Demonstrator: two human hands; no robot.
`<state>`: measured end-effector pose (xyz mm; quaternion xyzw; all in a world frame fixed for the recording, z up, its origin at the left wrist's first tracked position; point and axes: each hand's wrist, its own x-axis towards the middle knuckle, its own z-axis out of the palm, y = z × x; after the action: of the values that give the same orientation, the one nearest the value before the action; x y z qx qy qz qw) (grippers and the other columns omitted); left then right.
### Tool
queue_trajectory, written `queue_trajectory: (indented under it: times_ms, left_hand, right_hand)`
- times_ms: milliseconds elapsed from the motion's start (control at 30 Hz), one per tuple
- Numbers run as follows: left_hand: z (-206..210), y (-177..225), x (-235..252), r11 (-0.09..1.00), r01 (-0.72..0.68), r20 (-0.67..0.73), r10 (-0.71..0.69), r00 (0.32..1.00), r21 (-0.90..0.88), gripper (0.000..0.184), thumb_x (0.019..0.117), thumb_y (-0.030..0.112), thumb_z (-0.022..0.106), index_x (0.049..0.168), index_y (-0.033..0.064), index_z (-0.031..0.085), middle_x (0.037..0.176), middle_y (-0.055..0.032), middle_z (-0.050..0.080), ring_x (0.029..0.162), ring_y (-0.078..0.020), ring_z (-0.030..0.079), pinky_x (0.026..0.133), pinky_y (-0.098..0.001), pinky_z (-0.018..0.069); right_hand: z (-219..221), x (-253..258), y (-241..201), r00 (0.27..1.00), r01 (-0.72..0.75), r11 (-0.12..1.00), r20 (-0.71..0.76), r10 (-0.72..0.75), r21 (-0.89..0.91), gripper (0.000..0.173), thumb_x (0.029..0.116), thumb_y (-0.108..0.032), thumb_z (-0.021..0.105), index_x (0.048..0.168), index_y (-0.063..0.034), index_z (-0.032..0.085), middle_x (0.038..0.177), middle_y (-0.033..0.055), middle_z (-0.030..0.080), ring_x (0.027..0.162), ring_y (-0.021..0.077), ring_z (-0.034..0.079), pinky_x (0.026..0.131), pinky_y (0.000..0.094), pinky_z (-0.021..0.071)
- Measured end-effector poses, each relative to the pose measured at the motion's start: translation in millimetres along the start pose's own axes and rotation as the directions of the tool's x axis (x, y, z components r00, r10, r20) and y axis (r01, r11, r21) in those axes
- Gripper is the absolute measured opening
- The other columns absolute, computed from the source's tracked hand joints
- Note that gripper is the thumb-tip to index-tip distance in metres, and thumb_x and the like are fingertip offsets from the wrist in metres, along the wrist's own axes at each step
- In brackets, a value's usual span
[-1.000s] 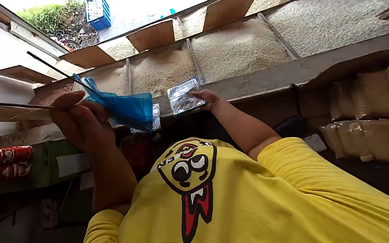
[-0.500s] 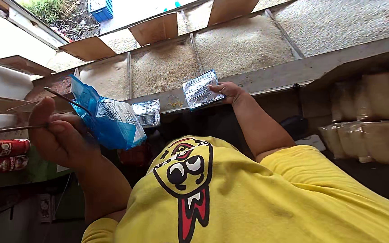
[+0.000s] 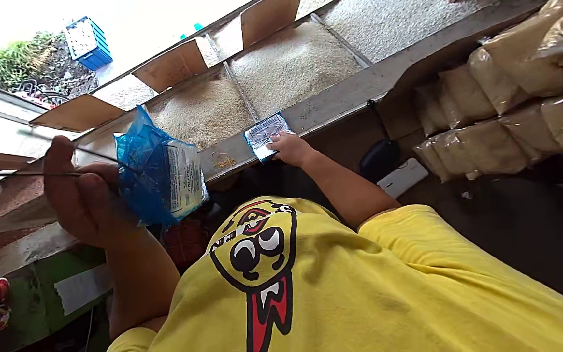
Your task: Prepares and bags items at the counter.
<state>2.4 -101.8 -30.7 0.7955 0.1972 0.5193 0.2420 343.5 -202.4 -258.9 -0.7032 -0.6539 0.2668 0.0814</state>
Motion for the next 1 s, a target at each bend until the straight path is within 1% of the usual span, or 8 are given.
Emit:
queue_trajectory:
  times_ms: [100, 233, 333, 400, 533, 667, 833, 1000]
  left_hand:
    - [13.2, -12.2, 7.5, 0.993, -0.013, -0.014, 0.012, 1.0, -0.116, 0.029, 0.1112, 0.028, 0.043, 0.137, 0.0149, 0.048, 0.096, 0.0159, 0.063, 0.085, 0.0031, 0.06, 0.079, -0.0189, 0.0517]
    - [31.3, -26.3, 9.0, 0.978, -0.022, 0.001, 0.022, 1.0, -0.208, 0.027, 0.1116, 0.027, 0.041, 0.132, 0.0225, 0.059, 0.098, 0.0184, 0.064, 0.09, 0.0033, 0.061, 0.084, -0.0191, 0.0517]
    - [39.3, -42.1, 3.9, 0.96, -0.037, -0.014, 0.034, 0.999, -0.279, 0.029, 0.1117, 0.025, 0.04, 0.136, 0.0208, 0.056, 0.099, 0.0177, 0.065, 0.09, 0.0035, 0.062, 0.084, -0.0187, 0.0521]
    - [43.5, -50.0, -0.5, 0.938, -0.019, -0.048, 0.003, 0.999, -0.345, 0.03, 0.1115, 0.021, 0.04, 0.138, 0.0181, 0.053, 0.099, 0.0157, 0.065, 0.089, 0.0023, 0.062, 0.083, -0.0189, 0.0526]
    - [54.6, -40.9, -4.0, 0.918, 0.067, -0.145, -0.133, 0.981, -0.39, 0.027, 0.1111, 0.021, 0.039, 0.133, 0.016, 0.053, 0.086, 0.0161, 0.061, 0.077, 0.0031, 0.06, 0.076, -0.0172, 0.052]
    - [58.4, -37.7, -10.0, 0.907, 0.098, -0.149, -0.173, 0.974, -0.41, 0.025, 0.1099, 0.021, 0.044, 0.13, 0.0177, 0.059, 0.084, 0.0164, 0.063, 0.076, 0.0031, 0.06, 0.075, -0.0175, 0.0519]
    - [64.2, -35.1, -16.5, 0.896, 0.132, -0.144, -0.211, 0.967, -0.423, 0.025, 0.1093, 0.016, 0.043, 0.128, 0.0149, 0.06, 0.083, 0.0158, 0.062, 0.074, 0.0027, 0.059, 0.073, -0.0171, 0.0517]
    - [61.7, -32.3, -19.4, 0.901, 0.141, -0.16, -0.223, 0.961, -0.41, 0.026, 0.1095, 0.014, 0.043, 0.128, 0.0133, 0.061, 0.083, 0.0147, 0.064, 0.073, 0.0017, 0.06, 0.072, -0.018, 0.0532]
  right_hand:
    - [-9.2, -0.2, 2.0, 1.0, 0.014, 0.998, 0.016, -0.015, 0.065, 0.032, 0.103, -0.019, 0.061, 0.131, -0.006, 0.07, 0.14, 0.0195, 0.063, 0.136, 0.0385, 0.055, 0.117, 0.0558, 0.0388]
    - [-29.9, 2.8, 5.6, 0.999, -0.047, 0.975, 0.021, 0.044, 0.218, 0.031, 0.1074, -0.023, 0.054, 0.11, -0.0007, 0.075, 0.11, 0.0231, 0.073, 0.11, 0.0397, 0.068, 0.101, 0.0601, 0.0482]
    - [-41.1, 5.4, 5.5, 0.993, -0.116, 0.947, 0.001, 0.121, 0.298, 0.035, 0.1102, -0.022, 0.047, 0.11, 0.0043, 0.071, 0.108, 0.0257, 0.07, 0.108, 0.0405, 0.067, 0.099, 0.0598, 0.0472]
    - [-38.8, 8.0, 10.2, 0.967, -0.115, 0.901, -0.16, 0.197, 0.418, 0.035, 0.1097, -0.022, 0.048, 0.107, 0.0061, 0.069, 0.102, 0.0247, 0.069, 0.102, 0.0381, 0.067, 0.095, 0.0584, 0.0495]
    - [-51.1, 4.3, 9.2, 0.83, -0.047, 0.766, -0.402, 0.387, 0.641, 0.033, 0.1099, -0.02, 0.046, 0.114, 0.0051, 0.066, 0.105, 0.0214, 0.07, 0.102, 0.0301, 0.068, 0.096, 0.051, 0.0519]
    - [-51.1, -0.5, 10.5, 0.717, 0.093, 0.576, -0.457, 0.527, 0.812, 0.033, 0.1106, -0.021, 0.043, 0.116, 0.0027, 0.065, 0.102, 0.014, 0.07, 0.095, 0.0183, 0.069, 0.09, 0.0408, 0.0569]
    - [-63.9, 0.6, 15.9, 0.644, -0.061, 0.475, -0.329, 0.691, 0.878, 0.035, 0.1107, -0.023, 0.04, 0.122, 0.0024, 0.062, 0.111, 0.0189, 0.068, 0.103, 0.0253, 0.067, 0.094, 0.0474, 0.0532]
    - [-84.7, -6.2, 8.0, 0.628, 0.2, 0.193, -0.276, 0.728, 0.961, 0.058, 0.1019, -0.047, 0.06, 0.137, -0.0018, 0.051, 0.117, 0.0142, 0.066, 0.102, 0.0204, 0.069, 0.09, 0.0417, 0.0595]
